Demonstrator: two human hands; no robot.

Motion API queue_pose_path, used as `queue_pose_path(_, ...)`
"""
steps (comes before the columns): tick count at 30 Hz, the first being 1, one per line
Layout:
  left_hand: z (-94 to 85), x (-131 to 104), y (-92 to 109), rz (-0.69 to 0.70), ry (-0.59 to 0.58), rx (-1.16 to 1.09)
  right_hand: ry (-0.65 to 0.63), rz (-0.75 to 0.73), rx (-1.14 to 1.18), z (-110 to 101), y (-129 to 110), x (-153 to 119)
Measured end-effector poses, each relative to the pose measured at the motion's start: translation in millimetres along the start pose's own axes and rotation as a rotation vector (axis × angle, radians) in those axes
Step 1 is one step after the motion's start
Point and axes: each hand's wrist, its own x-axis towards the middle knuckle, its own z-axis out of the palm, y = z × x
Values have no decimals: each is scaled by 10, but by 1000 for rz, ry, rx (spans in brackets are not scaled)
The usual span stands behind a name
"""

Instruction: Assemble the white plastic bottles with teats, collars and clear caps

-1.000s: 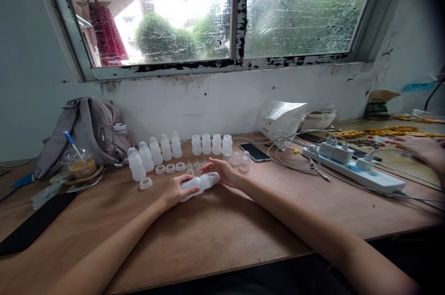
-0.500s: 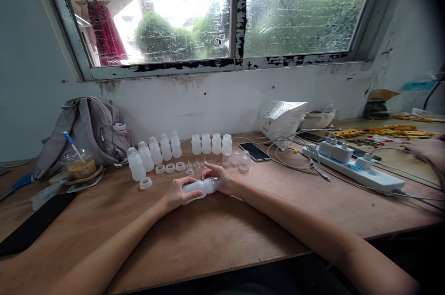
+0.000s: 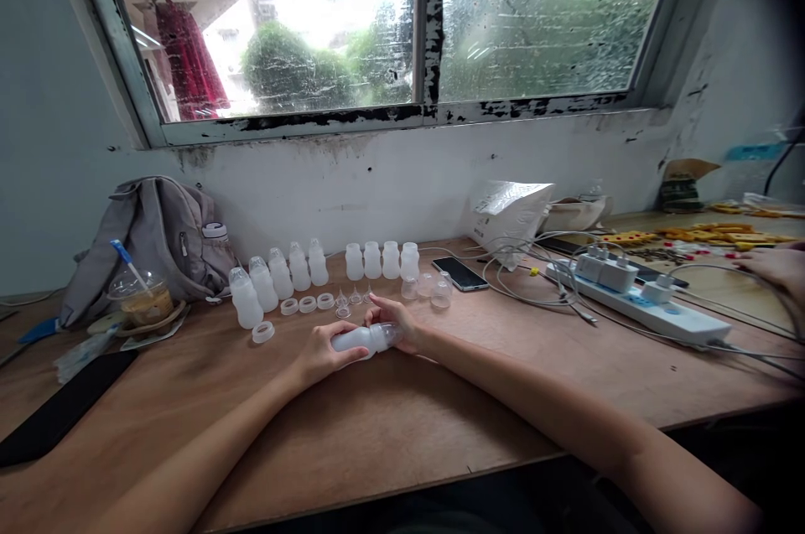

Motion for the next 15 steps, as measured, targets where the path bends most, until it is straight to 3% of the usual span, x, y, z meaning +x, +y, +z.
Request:
queue_pose_path(5,-5,3,-17,39,8,36,38,-47,-68,-18,1,27)
queue_pose_path(12,-14,51,-109,98,54,110,271,-266,-315,-121,-86,44)
queue_pose_path(15,-24,89,-163,95,110,85,278,-347,-383,-98,-143,-2)
